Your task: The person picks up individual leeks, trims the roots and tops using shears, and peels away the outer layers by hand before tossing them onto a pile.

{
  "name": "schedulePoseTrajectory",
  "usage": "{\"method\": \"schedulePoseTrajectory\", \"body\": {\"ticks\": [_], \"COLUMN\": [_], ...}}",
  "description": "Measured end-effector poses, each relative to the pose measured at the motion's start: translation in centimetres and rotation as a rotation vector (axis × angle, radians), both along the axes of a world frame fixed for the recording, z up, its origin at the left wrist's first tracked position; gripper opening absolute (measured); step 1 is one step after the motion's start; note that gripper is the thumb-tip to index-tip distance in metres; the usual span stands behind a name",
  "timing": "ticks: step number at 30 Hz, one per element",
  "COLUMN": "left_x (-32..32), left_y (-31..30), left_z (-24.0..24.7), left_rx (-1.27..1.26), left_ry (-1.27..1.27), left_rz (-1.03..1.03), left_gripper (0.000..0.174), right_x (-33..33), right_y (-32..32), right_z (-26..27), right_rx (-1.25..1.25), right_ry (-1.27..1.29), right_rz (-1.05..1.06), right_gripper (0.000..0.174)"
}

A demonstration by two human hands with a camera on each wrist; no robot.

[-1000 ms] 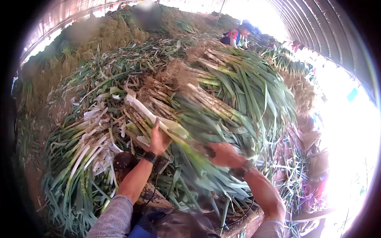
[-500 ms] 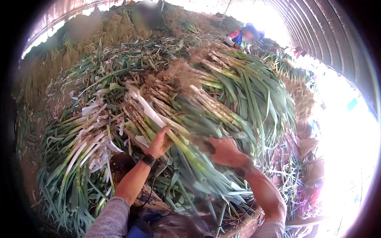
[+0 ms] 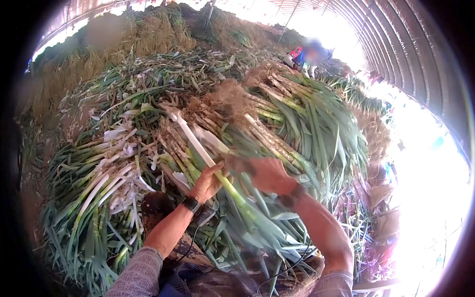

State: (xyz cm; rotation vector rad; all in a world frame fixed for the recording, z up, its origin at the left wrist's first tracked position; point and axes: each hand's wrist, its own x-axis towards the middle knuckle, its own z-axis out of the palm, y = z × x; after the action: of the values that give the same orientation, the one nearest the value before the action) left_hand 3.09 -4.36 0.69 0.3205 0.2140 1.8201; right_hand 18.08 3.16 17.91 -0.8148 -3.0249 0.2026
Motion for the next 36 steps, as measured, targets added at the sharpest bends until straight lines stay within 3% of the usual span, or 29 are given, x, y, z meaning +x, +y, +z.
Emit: {"method": "schedulePoseTrajectory", "body": {"ticks": [2, 5, 7, 9, 13, 15, 16, 17, 18, 19, 20, 21, 22, 23, 26, 28, 30, 34, 36], "left_x": [0.1, 0.0, 0.2, 0.1, -0.8, -1.7, -2.7, -4.2, -5.6, -6.4, -8.9, -9.3, -11.6, -13.0, -19.3, -19.9, -24.1, -26.8, -25.4], "left_y": [0.0, -0.2, -0.3, -0.6, -0.1, 0.0, -0.2, -0.2, -0.7, -2.1, -2.0, -3.1, -3.0, -3.5, -5.6, -8.7, -12.0, -18.7, -21.4], "left_z": [0.4, 0.2, 0.7, 1.3, 0.4, 0.4, 0.7, 0.5, 1.1, 3.0, 1.8, 4.1, 2.4, 2.5, 0.5, 6.6, 10.9, 25.3, 31.6], "left_rx": [0.007, 0.092, 0.046, 0.022, 0.101, 0.079, -0.046, -0.157, -0.116, -0.188, -0.267, -0.349, -0.364, -0.408, -0.252, -0.326, -0.248, -0.142, -0.285], "left_ry": [0.037, 0.006, 0.043, 0.051, 0.053, 0.126, 0.147, 0.056, 0.034, 0.063, -0.078, -0.075, -0.093, -0.164, 0.0, 0.124, 0.303, 0.701, 0.951], "left_rz": [-0.016, -0.068, -0.044, -0.025, -0.037, 0.049, 0.128, 0.223, 0.322, 0.542, 0.588, 0.786, 0.864, 0.899, 0.918, 1.053, 1.128, 1.332, 1.515], "left_gripper": [0.013, 0.016, 0.015, 0.012, 0.012, 0.017, 0.019, 0.021, 0.021, 0.021, 0.02, 0.018, 0.017, 0.018, 0.023, 0.022, 0.021, 0.021, 0.027], "right_x": [-0.5, -1.2, -2.1, -2.5, -2.7, -2.1, -1.5, -0.5, 0.5, 1.6, 2.8, 4.3, 5.8, 7.3, 11.3, 14.0, 16.0, 17.1, 16.5], "right_y": [-0.2, -0.8, -1.5, -0.7, 0.7, 1.6, 1.3, 1.3, 0.9, 0.6, 0.3, 0.3, 0.1, -0.3, -0.8, -0.5, 0.0, 0.3, -0.3], "right_z": [0.3, 0.7, 1.8, 0.8, -0.2, -0.6, 0.2, 0.2, -0.1, -0.7, -1.3, -2.0, -2.8, -3.7, -6.1, -6.9, -8.4, -10.2, -10.4], "right_rx": [-0.027, 0.044, -0.005, 0.058, 0.144, 0.106, 0.019, 0.031, -0.034, -0.104, -0.106, -0.156, -0.21, -0.221, -0.294, -0.283, -0.208, -0.167, -0.21], "right_ry": [0.002, 0.083, 0.041, 0.128, 0.053, 0.035, -0.051, -0.035, -0.073, -0.11, -0.093, -0.112, -0.131, -0.116, -0.142, -0.11, -0.082, 0.006, -0.009], "right_rz": [-0.054, 0.071, -0.023, -0.047, 0.043, 0.047, 0.11, 0.082, 0.032, -0.015, -0.03, -0.004, 0.023, 0.01, -0.1, -0.089, -0.093, -0.192, -0.241], "right_gripper": [0.025, 0.023, 0.021, 0.02, 0.022, 0.015, 0.019, 0.019, 0.021, 0.023, 0.023, 0.024, 0.025, 0.025, 0.031, 0.032, 0.034, 0.033, 0.034]}}
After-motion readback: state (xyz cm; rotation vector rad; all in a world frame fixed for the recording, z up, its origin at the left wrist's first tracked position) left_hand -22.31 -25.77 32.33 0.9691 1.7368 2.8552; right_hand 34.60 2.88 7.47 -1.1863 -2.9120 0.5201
